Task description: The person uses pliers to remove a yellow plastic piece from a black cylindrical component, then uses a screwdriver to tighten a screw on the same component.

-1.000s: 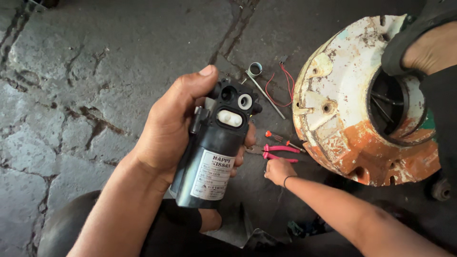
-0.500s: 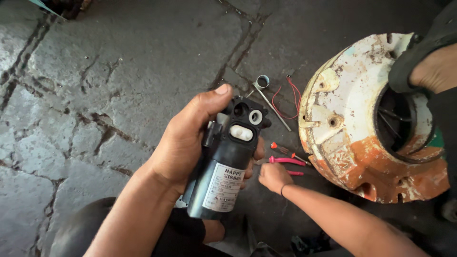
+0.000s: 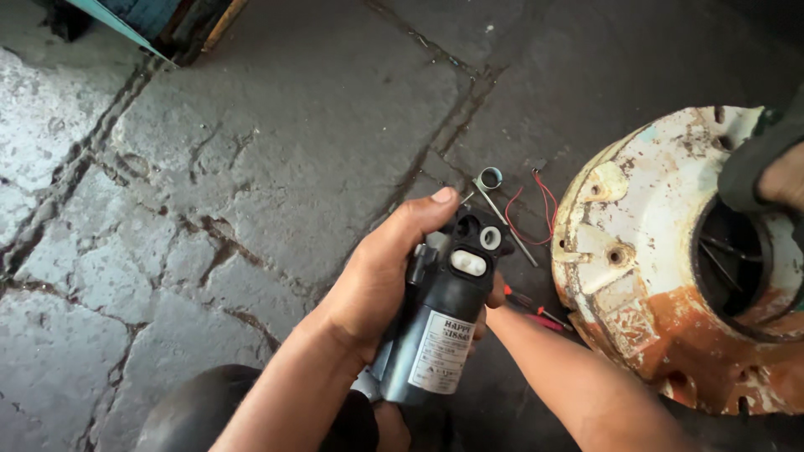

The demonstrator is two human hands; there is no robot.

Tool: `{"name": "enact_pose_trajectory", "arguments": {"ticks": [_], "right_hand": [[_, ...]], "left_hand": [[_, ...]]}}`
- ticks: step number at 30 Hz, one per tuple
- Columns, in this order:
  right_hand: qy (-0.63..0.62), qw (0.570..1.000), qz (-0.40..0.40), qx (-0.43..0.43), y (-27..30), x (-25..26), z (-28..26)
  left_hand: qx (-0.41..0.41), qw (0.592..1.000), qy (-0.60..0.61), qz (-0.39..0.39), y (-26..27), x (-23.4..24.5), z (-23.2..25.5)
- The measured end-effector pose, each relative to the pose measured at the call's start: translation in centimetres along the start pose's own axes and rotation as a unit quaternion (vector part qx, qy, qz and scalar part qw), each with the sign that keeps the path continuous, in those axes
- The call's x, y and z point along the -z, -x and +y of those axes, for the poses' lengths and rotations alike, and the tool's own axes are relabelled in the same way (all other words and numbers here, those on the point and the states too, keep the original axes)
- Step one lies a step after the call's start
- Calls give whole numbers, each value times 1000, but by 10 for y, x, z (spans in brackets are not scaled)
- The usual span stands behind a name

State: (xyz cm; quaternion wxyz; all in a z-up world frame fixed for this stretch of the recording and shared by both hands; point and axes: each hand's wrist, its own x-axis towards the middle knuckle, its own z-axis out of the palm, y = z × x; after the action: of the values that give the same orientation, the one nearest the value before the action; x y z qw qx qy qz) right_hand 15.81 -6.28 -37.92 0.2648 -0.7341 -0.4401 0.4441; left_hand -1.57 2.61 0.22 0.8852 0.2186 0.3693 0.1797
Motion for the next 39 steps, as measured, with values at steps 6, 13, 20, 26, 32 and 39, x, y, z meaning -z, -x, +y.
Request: {"name": "enact_pose_trajectory", "arguments": {"ticks": [6,13,20,26,32,39], "right_hand": [[-42,998,9,-46,-4,-1,14],[-99,992,27,-80,-13,5,16],[-130,985,42,-109,-20,27,15],[-71,993,-20,-93,-1,44,-25],[189,974,-87,93,28,135,-104],[176,954,-208,127,102,252,-232]], "left_hand": [[0,1000,5,-1,-4,2,3],[-17,1000,8,-23,-3,8,3],[-1,999,31,33,-9,8,-2],[5,997,59,53,-22,9,-11],[-42,993,109,4,-8,5,-9],[-65,997,28,-21,3,-8,-11]]}}
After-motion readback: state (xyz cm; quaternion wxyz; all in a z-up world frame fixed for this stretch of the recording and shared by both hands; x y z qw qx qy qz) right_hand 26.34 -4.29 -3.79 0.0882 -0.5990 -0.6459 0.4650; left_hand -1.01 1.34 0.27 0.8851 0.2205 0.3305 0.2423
